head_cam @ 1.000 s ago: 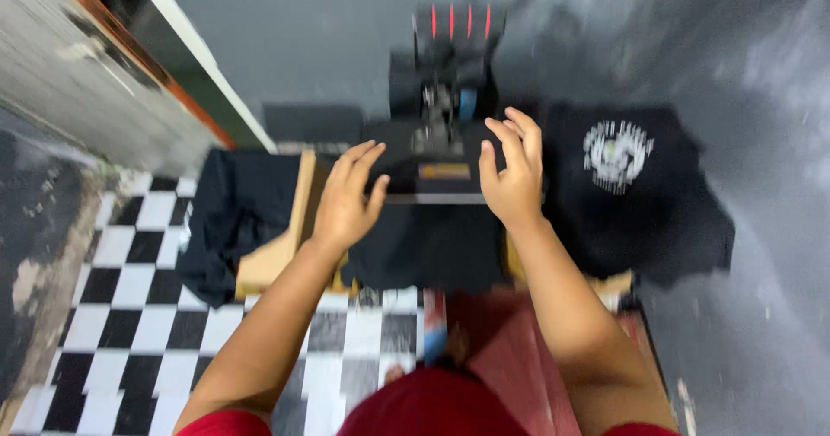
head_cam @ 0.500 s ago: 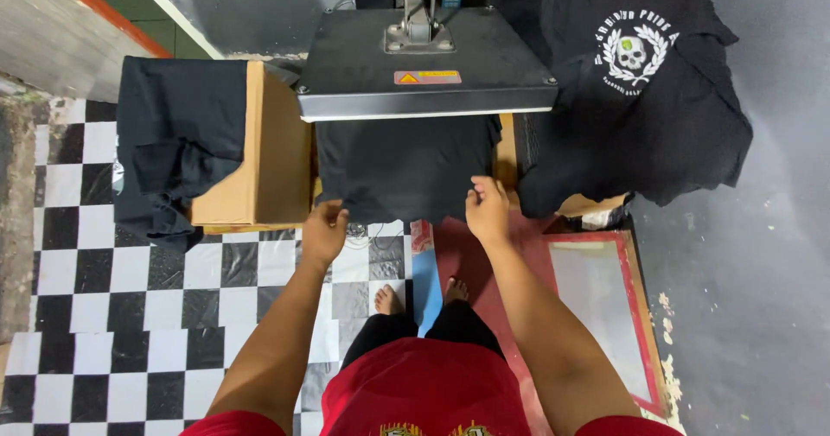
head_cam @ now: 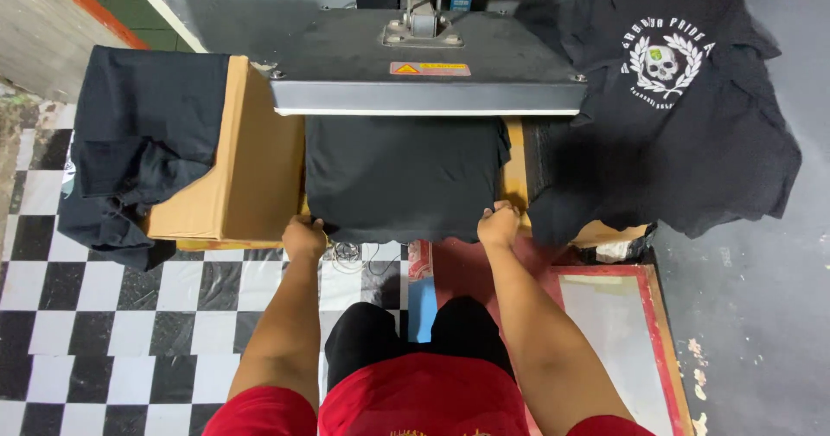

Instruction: Aligning and heat pressing designs onto black t-shirts

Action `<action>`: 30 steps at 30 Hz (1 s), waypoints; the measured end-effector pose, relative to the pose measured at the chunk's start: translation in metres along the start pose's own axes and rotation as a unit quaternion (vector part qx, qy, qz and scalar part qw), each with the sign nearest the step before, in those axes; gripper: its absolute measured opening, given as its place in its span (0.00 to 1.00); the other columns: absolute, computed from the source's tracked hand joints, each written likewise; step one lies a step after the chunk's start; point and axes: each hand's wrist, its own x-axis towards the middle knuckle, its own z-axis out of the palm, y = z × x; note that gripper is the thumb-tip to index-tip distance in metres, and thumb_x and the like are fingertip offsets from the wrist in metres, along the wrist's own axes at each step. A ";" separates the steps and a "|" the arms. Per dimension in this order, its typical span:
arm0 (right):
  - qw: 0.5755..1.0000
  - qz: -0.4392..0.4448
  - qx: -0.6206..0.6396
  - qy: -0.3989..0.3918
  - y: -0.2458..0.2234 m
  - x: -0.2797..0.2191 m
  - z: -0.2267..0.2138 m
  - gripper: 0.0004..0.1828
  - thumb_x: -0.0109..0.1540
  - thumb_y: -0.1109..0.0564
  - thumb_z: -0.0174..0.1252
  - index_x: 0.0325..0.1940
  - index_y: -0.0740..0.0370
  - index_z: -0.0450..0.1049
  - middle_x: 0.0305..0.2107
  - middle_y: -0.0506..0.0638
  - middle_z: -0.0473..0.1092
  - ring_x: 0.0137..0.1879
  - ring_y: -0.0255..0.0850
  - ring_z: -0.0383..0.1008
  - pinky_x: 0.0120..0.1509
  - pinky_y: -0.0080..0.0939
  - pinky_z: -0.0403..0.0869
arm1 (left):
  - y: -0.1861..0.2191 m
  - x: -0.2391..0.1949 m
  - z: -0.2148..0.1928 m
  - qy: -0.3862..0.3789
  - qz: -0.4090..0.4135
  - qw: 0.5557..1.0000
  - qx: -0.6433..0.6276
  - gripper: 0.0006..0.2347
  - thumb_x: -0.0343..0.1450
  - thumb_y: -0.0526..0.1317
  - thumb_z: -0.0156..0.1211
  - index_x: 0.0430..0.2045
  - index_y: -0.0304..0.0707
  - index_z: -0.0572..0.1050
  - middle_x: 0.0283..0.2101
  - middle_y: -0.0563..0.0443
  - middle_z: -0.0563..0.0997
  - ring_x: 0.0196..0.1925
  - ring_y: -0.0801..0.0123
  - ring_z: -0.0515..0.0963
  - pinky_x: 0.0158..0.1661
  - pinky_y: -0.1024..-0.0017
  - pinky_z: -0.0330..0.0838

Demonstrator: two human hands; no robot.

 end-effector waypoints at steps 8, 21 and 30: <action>0.997 0.007 0.068 0.025 -0.035 -0.025 -0.070 0.05 0.59 0.50 0.58 0.34 0.51 0.74 0.36 0.53 0.73 0.52 0.54 0.77 0.59 0.53 0.75 | 0.009 -0.012 -0.034 -0.057 -0.012 0.998 0.012 0.16 0.73 0.55 0.54 0.47 0.50 0.78 0.47 0.45 0.85 0.55 0.51 0.82 0.57 0.56 0.75; 0.738 0.125 0.624 -0.223 -0.193 -0.196 -0.270 0.09 0.49 0.66 0.51 0.26 0.55 0.60 0.29 0.41 0.48 0.33 0.36 0.57 0.36 0.34 0.69 | 0.146 -0.243 -0.183 -0.386 -0.081 0.832 -0.390 0.42 0.74 0.71 0.36 0.70 0.28 0.59 0.71 0.28 0.64 0.74 0.41 0.63 0.68 0.47 0.60; 0.693 0.194 0.543 -0.434 -0.119 -0.206 -0.235 0.44 0.59 0.25 0.62 0.59 0.63 0.61 0.45 0.58 0.66 0.48 0.46 0.70 0.55 0.51 0.80 | 0.143 -0.263 -0.182 -0.255 0.052 0.840 -0.477 0.19 0.78 0.47 0.57 0.56 0.30 0.73 0.52 0.33 0.81 0.53 0.54 0.81 0.52 0.53 0.76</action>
